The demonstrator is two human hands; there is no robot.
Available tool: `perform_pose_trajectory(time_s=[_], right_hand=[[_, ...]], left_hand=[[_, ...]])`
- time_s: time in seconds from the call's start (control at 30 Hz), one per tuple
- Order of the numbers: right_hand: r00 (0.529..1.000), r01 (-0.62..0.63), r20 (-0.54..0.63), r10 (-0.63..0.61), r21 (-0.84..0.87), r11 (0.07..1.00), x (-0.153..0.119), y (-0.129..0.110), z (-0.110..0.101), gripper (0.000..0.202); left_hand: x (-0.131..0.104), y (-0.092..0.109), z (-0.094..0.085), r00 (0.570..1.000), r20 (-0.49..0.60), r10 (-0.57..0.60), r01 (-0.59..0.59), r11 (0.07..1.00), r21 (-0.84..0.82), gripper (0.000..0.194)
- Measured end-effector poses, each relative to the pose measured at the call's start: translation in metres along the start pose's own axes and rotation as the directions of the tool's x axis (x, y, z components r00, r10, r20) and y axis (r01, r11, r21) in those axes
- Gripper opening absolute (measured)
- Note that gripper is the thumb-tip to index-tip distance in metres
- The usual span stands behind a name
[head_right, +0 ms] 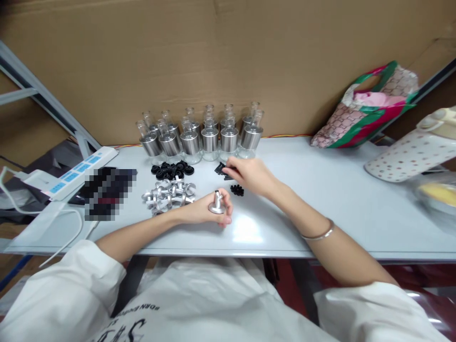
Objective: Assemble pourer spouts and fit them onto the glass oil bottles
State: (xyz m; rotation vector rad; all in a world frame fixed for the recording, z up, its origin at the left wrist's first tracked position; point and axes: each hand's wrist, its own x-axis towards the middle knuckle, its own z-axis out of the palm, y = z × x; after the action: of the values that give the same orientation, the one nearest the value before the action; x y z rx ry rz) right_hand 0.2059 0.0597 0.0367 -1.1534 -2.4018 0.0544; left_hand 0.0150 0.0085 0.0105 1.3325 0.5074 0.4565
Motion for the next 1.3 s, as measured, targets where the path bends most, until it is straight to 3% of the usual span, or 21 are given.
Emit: perform_pose_trajectory(time_s=[0.13, 0.3, 0.5, 0.63, 1.03, 1.23, 1.3], right_hand=[[0.988, -0.058, 0.135, 0.072, -0.105, 0.993, 0.002, 0.027, -0.002, 0.024], [0.934, -0.134, 0.298, 0.196, -0.215, 0.967, 0.002, 0.041, 0.008, 0.026], [0.953, -0.139, 0.240, 0.185, -0.193, 0.971, 0.002, 0.039, 0.015, 0.028], [0.937, -0.164, 0.252, 0.244, -0.301, 0.940, 0.002, 0.033, 0.019, 0.028], [0.908, -0.196, 0.292, 0.301, -0.339, 0.920, 0.003, 0.030, 0.020, 0.027], [0.898, -0.187, 0.317, 0.306, -0.354, 0.916, 0.005, 0.031, 0.016, 0.030], [0.894, -0.188, 0.321, 0.311, -0.362, 0.913, 0.005, 0.030, 0.012, 0.030]], left_hand=[[0.001, -0.004, 0.003, 0.997, -0.074, 0.014, -0.013, 1.000, 0.016, 0.054], [0.001, -0.002, 0.003, 0.998, -0.049, 0.039, -0.034, 0.995, 0.091, 0.054], [0.002, 0.002, 0.001, 0.997, -0.078, -0.005, 0.013, 0.995, 0.098, 0.050], [0.003, 0.003, 0.001, 0.992, -0.129, -0.008, 0.022, 0.994, 0.106, 0.046], [0.005, 0.004, 0.002, 0.981, -0.161, -0.111, 0.099, 0.992, -0.079, 0.050], [0.005, -0.004, 0.000, 0.962, -0.266, -0.057, 0.000, 0.978, -0.209, 0.057], [0.005, -0.007, -0.001, 0.966, -0.254, -0.043, -0.016, 0.974, -0.225, 0.055]])
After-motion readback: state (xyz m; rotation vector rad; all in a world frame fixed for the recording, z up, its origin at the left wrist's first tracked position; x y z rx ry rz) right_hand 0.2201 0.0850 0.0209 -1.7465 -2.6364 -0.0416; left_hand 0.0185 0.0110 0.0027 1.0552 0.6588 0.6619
